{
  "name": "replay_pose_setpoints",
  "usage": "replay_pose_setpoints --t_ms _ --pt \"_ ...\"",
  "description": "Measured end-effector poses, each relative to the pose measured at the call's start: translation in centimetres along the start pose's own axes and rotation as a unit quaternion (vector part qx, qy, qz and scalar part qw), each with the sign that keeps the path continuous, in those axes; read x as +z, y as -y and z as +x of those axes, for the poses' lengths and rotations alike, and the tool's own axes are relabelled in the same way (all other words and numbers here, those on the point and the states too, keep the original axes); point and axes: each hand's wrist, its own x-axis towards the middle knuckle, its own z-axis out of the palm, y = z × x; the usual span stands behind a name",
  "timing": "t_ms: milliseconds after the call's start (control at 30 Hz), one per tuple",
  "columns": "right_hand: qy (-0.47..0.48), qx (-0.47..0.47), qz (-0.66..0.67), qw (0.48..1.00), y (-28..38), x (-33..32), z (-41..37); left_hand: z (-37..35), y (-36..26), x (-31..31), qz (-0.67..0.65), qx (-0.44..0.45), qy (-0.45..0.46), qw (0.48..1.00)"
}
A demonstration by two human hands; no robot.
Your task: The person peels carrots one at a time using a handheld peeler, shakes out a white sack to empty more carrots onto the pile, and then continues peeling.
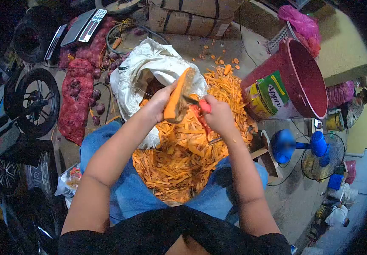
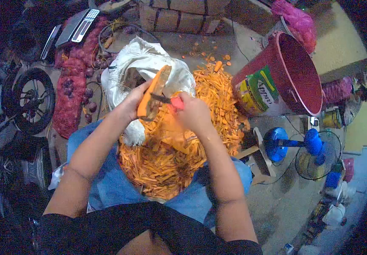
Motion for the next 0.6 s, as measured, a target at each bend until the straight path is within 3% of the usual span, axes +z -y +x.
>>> replay_pose_setpoints --t_ms 200,267,367,500,600 --pt "-0.003 0.040 -0.084 0.996 -0.2 -0.5 0.2 -0.5 1.1 1.0 0.006 -0.027 -0.026 0.999" --pt "0.052 0.051 -0.090 0.993 0.3 -0.2 0.0 -0.2 1.5 0.7 0.003 -0.025 -0.016 1.000" --pt "0.058 0.057 -0.118 0.990 -0.1 0.2 0.2 -0.3 1.7 0.8 0.024 -0.018 -0.010 0.999" --pt "0.047 0.073 -0.124 0.988 0.3 0.0 0.2 -1.8 1.2 2.2 0.085 -0.029 -0.051 0.995" --pt "0.033 0.088 -0.132 0.987 0.0 0.4 0.4 -2.0 1.7 2.4 0.052 -0.021 -0.047 0.997"
